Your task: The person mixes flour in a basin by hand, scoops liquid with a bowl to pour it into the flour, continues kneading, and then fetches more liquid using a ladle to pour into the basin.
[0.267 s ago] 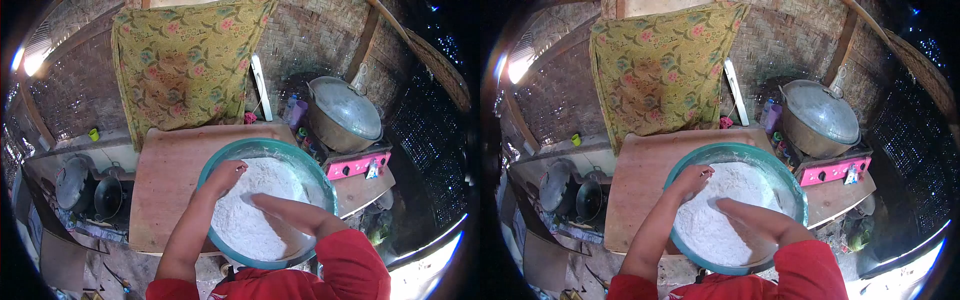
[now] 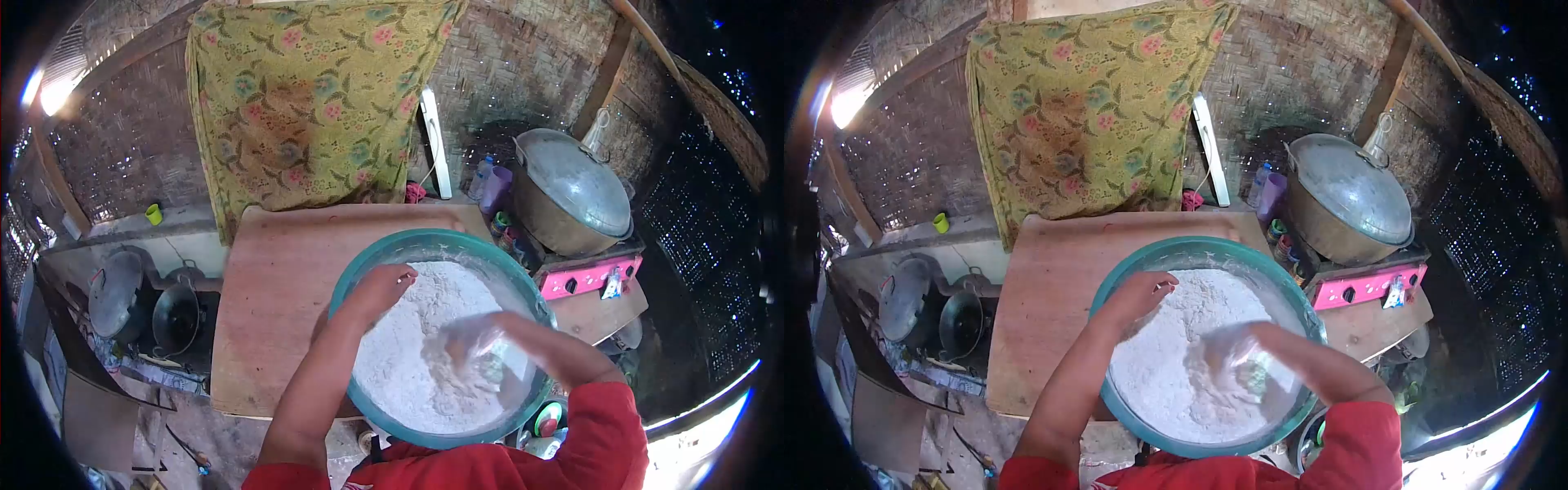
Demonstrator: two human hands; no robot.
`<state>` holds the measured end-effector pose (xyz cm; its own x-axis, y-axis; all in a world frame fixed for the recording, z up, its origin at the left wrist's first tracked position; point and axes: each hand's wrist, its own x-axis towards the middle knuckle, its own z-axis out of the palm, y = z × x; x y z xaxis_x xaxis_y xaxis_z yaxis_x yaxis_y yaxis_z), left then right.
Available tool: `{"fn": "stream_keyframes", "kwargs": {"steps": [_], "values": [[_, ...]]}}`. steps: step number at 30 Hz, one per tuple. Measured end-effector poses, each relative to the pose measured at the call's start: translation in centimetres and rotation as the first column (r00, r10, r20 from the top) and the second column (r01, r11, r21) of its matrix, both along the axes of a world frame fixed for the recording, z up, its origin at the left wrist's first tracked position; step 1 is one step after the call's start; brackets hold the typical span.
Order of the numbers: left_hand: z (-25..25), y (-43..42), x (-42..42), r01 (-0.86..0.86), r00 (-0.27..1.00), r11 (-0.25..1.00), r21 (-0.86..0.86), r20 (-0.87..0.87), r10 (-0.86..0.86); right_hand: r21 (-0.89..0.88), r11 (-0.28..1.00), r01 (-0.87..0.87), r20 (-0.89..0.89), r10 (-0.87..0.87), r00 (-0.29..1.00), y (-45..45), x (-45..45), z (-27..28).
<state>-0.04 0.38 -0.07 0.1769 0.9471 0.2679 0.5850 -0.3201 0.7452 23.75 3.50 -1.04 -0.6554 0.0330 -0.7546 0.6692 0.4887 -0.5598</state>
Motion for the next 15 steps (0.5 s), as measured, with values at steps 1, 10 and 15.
{"fn": "stream_keyframes", "kwargs": {"steps": [1, 10, 15], "values": [[0.0, 0.3, 0.0, -0.005, 1.000, 1.000, -0.001, 0.003, 0.005, -0.289, 0.944, 0.159, -0.188, -0.219, 0.957, 1.0, 0.5, 4.1], [-0.6, 1.0, -0.2, -0.032, 0.999, 0.999, -0.033, 0.002, 0.032, 0.572, 0.820, 0.024, -0.041, -0.001, 0.999, 7.5, -6.9, -5.6], [-0.8, 0.1, -0.2, -0.005, 0.998, 0.999, -0.049, -0.067, 0.002, 0.582, 0.775, -0.249, 0.053, 0.269, 0.962, -0.4, -8.6, -6.4]]}}
